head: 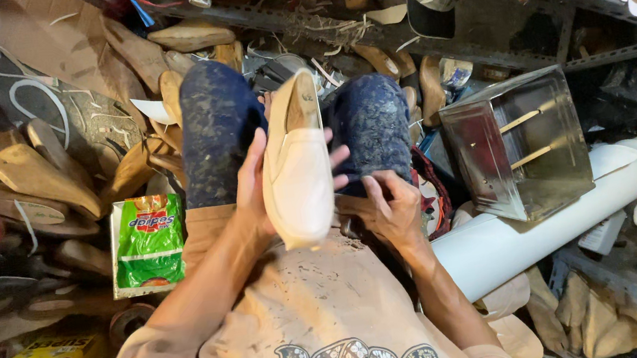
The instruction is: The person uses pliers to trim and shape the edges of a beige slip-on shoe. They repeatedly turn the shoe over to work on different sides, including the sole and upper, while sitting on the floor in a cluttered workshop.
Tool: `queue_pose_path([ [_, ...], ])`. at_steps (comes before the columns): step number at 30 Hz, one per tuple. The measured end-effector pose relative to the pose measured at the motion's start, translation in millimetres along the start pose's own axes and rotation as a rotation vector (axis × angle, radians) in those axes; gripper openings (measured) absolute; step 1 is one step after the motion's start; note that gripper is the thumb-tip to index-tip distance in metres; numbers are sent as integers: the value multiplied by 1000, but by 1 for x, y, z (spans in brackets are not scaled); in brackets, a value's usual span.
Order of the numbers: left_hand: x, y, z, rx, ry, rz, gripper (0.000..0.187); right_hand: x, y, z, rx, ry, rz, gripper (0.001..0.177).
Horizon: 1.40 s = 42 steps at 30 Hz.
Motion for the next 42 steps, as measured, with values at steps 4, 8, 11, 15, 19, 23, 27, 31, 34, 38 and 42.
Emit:
queue_pose_path([
  [4, 51, 72, 66, -401, -132, -49, 99, 35, -27, -19, 4, 82, -55, 12],
  [8, 24, 26, 63, -452, 109, -687, 57, 34, -14, -39, -27, 55, -126, 16],
  [11, -16, 17, 43, -583, 491, -1890, 31, 40, -2, -45, -6, 58, -157, 21],
  [15, -16, 22, 16, -523, 624, -2262, 61, 52, 10, -38, -2, 143, -121, 46],
  [19, -16, 20, 16, -446, 692, -2295, 46, 58, 13, -35, 13, 112, -59, 43],
  [23, -4, 35, 21, -387, 839, -2425, 27, 63, 13, -28, 8, 41, -2, 35],
  [27, 7, 41, 24, -379, 819, -2557, 58, 70, 18, -19, -44, -24, 97, 27],
  [31, 12, 29, 41, -400, 660, -2520, 81, 74, 15, -8, 18, 4, 35, 50],
  [34, 10, 23, 45, -353, 748, -2453, 66, 69, 21, -4, -11, -35, 49, 51],
  [38, 16, 24, 40, -382, 821, -2585, 67, 66, 24, -4, -60, -65, 90, 50],
  [42, 13, 15, 36, -440, 841, -2605, 59, 55, 29, 1, -73, 23, 67, 47],
])
Point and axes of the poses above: each hand's wrist, its own z-axis away from the middle knuckle, its own y-axis out of the palm, x = y × z, the point moved 4 cm from there along -z, towards the middle knuckle, and after that the axes turned 5 degrees about y, right-handed, at the moved point
